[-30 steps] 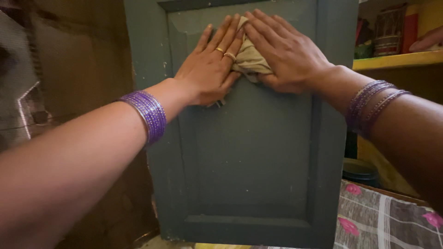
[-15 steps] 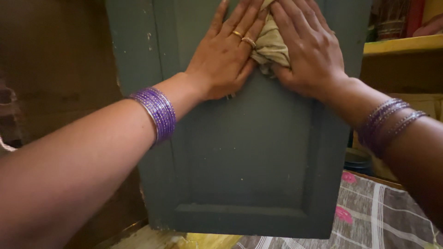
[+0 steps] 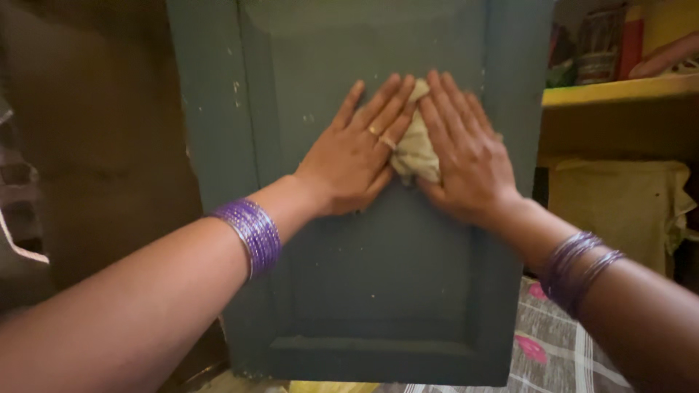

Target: The person wipes the surface and edges of a wooden door frame and panel using a cloth, moving the door back and forth while cleaning both sides of the wood.

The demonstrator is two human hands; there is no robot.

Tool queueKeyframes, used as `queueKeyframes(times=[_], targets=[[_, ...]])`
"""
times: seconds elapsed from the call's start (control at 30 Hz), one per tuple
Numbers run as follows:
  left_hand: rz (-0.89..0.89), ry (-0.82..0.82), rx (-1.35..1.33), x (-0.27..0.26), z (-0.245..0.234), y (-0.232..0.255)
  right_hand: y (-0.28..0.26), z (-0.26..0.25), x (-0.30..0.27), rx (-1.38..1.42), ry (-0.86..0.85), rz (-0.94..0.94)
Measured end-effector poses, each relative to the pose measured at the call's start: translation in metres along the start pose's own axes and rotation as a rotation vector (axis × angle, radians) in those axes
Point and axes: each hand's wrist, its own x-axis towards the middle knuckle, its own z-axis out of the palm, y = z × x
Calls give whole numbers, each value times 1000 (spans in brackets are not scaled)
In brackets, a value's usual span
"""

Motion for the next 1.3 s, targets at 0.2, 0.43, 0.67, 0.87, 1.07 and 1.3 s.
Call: queueKeyframes(times=[0.2, 0.43, 0.67, 0.87, 1.07, 1.3], targets=[[89, -198, -48, -2, -20, -1, -12, -19, -5, 32, -123, -21], [6, -359, -85, 21, -50, -23, -16, -37, 12, 19, -41, -85], [-22, -355, -3, 26, -72, -63, -7, -50, 58, -54, -119, 25], [-148, -93, 139, -18, -56, -108, -1, -32, 81, -28, 17, -140], [-368, 60, 151, -67, -34, -115, -19, -8, 77, -111, -137, -243], [-406, 175, 141, -77, -20, -103, -38, -4, 78, -13, -39, -222]])
